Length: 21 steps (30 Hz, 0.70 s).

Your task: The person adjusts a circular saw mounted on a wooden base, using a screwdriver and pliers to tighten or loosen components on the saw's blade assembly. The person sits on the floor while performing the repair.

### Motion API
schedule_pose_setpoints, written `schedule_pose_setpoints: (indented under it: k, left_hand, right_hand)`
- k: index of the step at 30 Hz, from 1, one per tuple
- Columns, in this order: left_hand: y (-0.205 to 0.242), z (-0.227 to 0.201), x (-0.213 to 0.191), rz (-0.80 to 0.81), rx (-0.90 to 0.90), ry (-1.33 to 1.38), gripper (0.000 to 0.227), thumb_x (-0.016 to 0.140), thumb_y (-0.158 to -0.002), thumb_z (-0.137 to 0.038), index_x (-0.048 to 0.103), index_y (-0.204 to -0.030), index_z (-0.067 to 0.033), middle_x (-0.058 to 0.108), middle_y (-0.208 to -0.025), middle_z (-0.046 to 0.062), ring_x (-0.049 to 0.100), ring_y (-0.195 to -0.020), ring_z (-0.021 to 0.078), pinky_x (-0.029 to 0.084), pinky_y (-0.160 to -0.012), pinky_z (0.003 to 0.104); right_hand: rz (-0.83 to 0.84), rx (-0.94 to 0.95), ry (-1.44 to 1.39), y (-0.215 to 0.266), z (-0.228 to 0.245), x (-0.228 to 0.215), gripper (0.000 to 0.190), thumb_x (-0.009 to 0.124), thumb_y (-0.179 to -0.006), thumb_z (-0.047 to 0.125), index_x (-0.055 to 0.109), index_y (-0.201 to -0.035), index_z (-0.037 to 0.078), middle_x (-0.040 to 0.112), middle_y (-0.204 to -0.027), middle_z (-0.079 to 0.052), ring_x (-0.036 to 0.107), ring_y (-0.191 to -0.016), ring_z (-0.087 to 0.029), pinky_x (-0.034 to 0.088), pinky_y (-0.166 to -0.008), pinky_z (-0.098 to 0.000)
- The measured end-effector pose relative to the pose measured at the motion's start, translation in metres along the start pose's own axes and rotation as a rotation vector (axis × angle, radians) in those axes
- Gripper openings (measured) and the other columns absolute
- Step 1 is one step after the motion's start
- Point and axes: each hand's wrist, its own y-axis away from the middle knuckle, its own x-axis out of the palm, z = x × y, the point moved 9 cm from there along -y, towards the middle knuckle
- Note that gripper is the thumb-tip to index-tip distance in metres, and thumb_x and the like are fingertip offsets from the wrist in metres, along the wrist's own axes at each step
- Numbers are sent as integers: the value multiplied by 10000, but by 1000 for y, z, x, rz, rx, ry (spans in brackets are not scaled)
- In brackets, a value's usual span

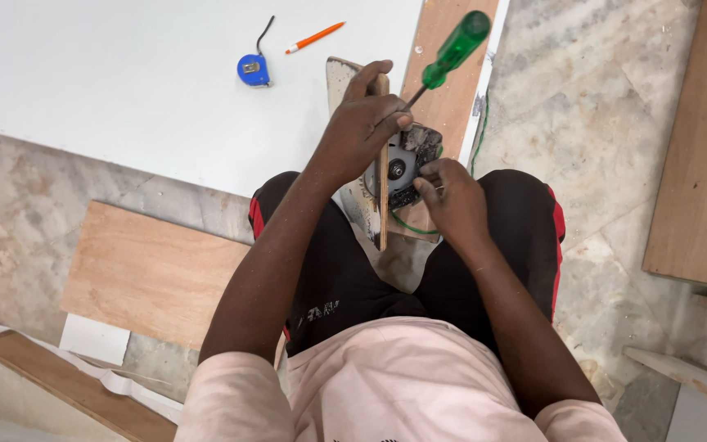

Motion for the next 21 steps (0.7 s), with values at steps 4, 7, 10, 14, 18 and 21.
schedule_pose_setpoints:
  k: [4,7,10,14,18,21]
  left_hand:
    - [0,-3,-2,-5,13,8,364,612,-1043,-418,758,-1066,-85,403,-1582,200,581,-1306,326,502,-1041,466]
    - [0,-3,-4,-8,20,-10,344,629,-1049,-395,760,-1066,-77,385,-1592,214,545,-1351,360,491,-1048,476]
    - [2,-5,-9,4,4,21,324,625,-1049,-373,754,-1046,-75,391,-1600,207,564,-1357,345,501,-1066,478]
    - [3,0,-14,5,-57,52,314,626,-1036,-368,752,-1014,-82,398,-1593,201,533,-1383,337,511,-1038,476]
    - [1,-3,-11,16,-51,35,311,622,-1041,-358,757,-1000,-82,455,-1563,191,487,-1439,333,497,-1047,485]
    - [1,-8,-7,9,-22,10,319,619,-1048,-359,764,-1012,-77,462,-1552,207,436,-1468,355,479,-1064,500]
  right_hand:
    - [-159,-13,-18,-8,-7,-12,243,745,-935,120,627,-1104,-11,666,-1063,-149,726,-887,-260,583,-745,-371]
    - [-221,-30,-8,-19,-21,-20,189,721,-975,115,644,-1104,2,656,-1063,-155,717,-908,-273,578,-753,-380]
    - [-175,-39,-24,-23,-36,-13,159,684,-1018,158,672,-1079,12,682,-1018,-156,707,-887,-274,561,-748,-387]
    - [-56,105,-187,-22,-65,11,245,649,-1040,261,683,-1089,24,719,-896,-106,686,-815,-196,538,-728,-346]
    - [17,258,-331,-25,-87,21,259,659,-1034,272,693,-1082,19,722,-863,-69,664,-779,-120,528,-704,-295]
    - [-32,278,-403,-28,-96,12,233,694,-986,214,694,-1104,13,737,-917,-35,689,-827,-100,553,-737,-259]
